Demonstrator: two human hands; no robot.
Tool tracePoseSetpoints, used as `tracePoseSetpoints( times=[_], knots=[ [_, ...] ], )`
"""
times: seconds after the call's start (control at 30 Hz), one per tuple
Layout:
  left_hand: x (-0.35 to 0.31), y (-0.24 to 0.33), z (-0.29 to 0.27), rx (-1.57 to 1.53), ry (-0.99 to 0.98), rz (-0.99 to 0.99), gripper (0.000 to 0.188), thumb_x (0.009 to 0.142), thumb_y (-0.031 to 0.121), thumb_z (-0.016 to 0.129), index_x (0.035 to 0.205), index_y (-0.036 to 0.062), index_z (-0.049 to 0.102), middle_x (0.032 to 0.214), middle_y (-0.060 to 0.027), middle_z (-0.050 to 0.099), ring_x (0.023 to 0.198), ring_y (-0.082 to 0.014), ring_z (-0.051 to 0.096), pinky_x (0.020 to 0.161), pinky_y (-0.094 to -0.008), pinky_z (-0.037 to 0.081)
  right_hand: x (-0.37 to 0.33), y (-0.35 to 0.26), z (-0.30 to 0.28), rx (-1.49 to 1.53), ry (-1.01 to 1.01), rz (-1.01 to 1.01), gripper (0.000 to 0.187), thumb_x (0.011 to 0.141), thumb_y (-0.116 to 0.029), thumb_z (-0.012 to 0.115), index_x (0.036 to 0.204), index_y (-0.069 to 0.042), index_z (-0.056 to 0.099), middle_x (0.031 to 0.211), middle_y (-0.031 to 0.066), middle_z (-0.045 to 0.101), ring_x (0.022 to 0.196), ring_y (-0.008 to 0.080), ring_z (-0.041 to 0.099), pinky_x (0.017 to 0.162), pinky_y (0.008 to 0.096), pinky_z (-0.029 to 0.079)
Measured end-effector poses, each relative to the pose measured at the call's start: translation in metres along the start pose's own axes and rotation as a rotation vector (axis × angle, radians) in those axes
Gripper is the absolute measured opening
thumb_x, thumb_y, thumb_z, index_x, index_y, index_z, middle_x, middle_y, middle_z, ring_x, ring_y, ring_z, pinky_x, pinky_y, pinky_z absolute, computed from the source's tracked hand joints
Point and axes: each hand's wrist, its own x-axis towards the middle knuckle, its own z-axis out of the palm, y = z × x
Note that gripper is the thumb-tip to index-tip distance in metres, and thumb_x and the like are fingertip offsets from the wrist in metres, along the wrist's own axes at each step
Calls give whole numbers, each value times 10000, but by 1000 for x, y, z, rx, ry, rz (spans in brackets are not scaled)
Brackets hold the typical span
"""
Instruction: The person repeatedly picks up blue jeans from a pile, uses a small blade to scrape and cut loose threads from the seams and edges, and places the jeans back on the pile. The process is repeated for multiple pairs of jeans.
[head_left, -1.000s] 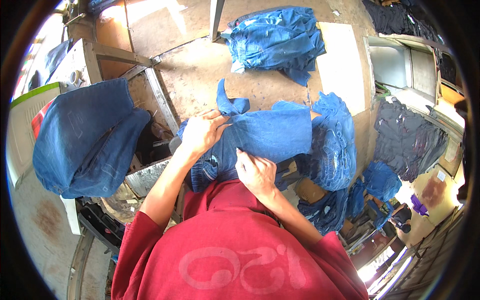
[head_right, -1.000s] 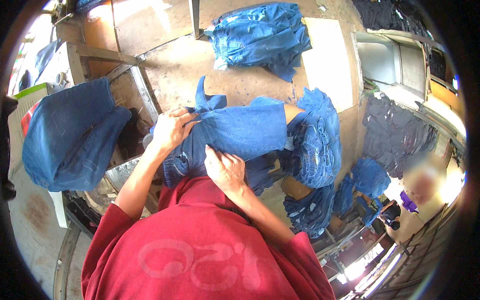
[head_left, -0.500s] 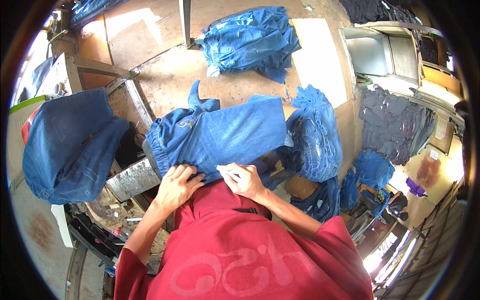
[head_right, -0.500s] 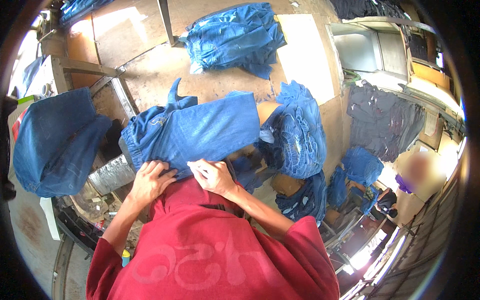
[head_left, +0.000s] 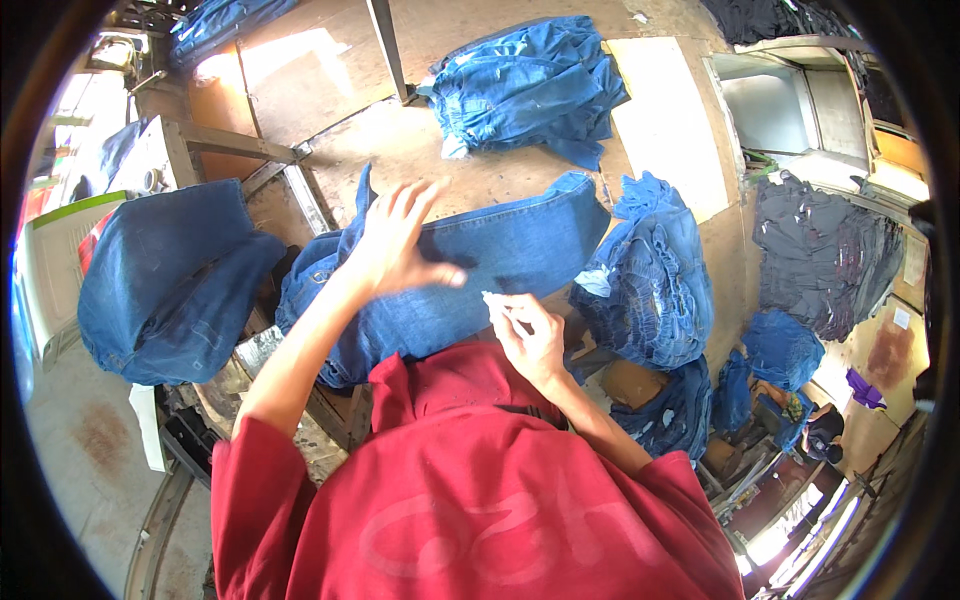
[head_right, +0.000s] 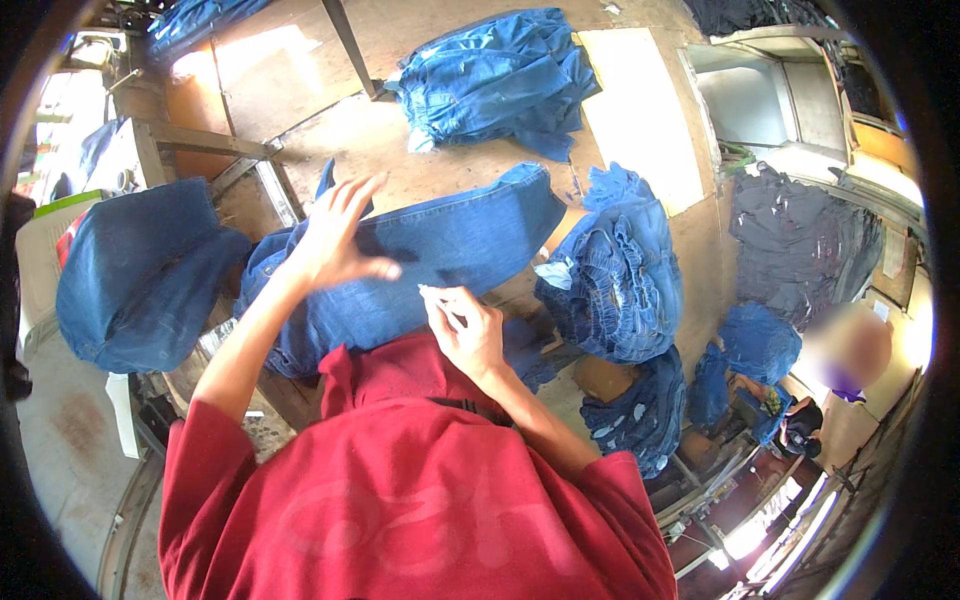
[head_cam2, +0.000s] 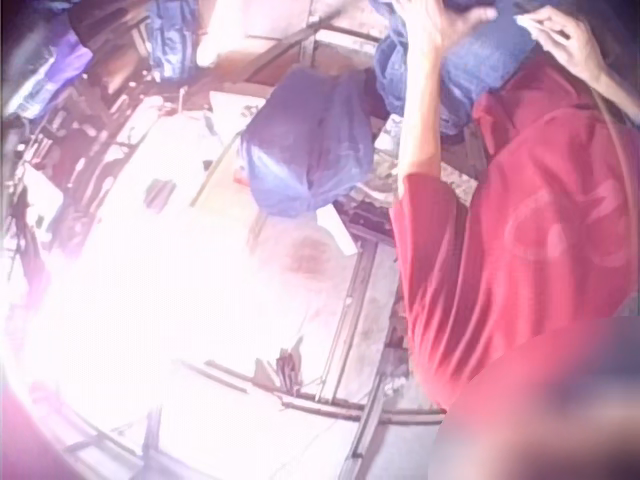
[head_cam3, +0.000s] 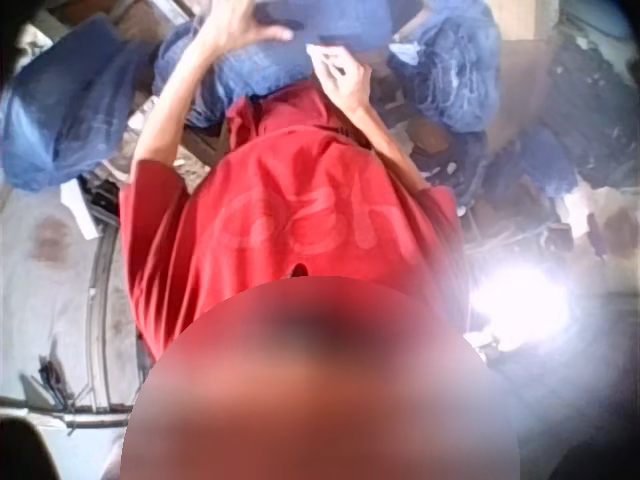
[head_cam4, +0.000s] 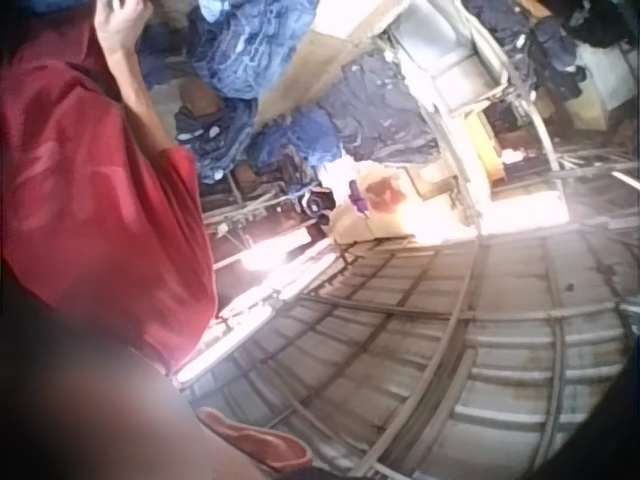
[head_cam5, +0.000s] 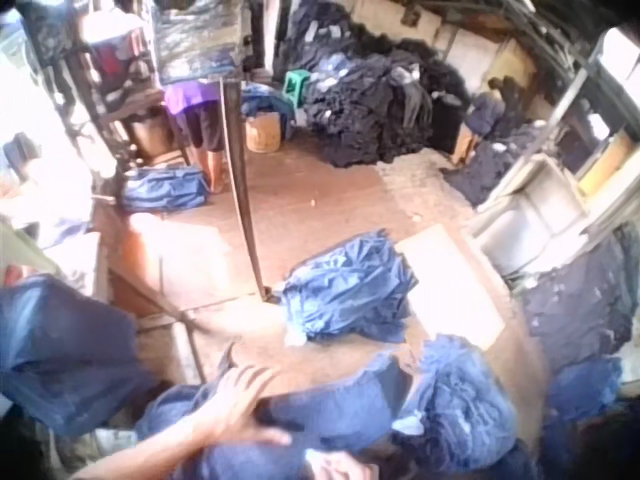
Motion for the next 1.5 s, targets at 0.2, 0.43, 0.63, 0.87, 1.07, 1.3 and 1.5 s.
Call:
tracePoseSetpoints(
  times=[0.2,0.43,0.63,0.87,1.07,1.3,1.5],
  knots=[
    [58,-47,53,-447,-651,-132,942,819,757,807,1381,11,689,1276,-292,706,1158,-433,702,1026,-486,544,20,-10,11,-164,53,-78,116,957,2,768,1071,-13,755,924,127,824,743,197,804,668,300,621],
    [75,-69,48,-406,-480,20,505,990,458,779,810,-13,745,740,-213,678,651,-342,670,651,-436,513,51,5,34,-520,69,-251,113,921,-35,784,1023,-83,779,746,48,749,538,186,681,538,334,540],
    [73,-77,65,-414,-347,80,512,999,424,769,756,-20,698,702,-200,638,648,-360,653,652,-450,508,71,19,52,-680,25,-251,162,920,-125,753,1081,-130,766,703,1,724,555,184,675,550,337,554],
    [69,-75,66,-407,-345,10,503,995,439,772,790,-17,723,728,-189,659,642,-349,645,666,-444,513,48,13,40,-728,-65,-187,160,910,-141,754,1069,-126,764,714,8,727,573,190,681,566,354,561],
    [68,-75,71,-429,-265,-10,488,996,462,766,775,28,740,710,-188,673,613,-375,651,605,-439,503,41,15,30,-569,3,-189,190,887,-34,794,1060,-111,784,728,29,736,568,186,704,531,350,554],
    [68,-75,72,-437,-293,-37,482,993,466,771,782,33,746,687,-177,664,581,-345,635,589,-431,496,76,33,51,-619,49,-280,242,905,-104,753,1145,-134,762,765,19,754,567,195,688,527,349,581],
    [68,-76,72,-443,-289,-34,476,997,467,769,795,37,754,665,-182,643,562,-339,621,581,-428,491,42,15,29,-660,-57,-203,240,883,-112,771,1122,-124,774,708,22,723,564,198,683,529,350,574]
  ],
)
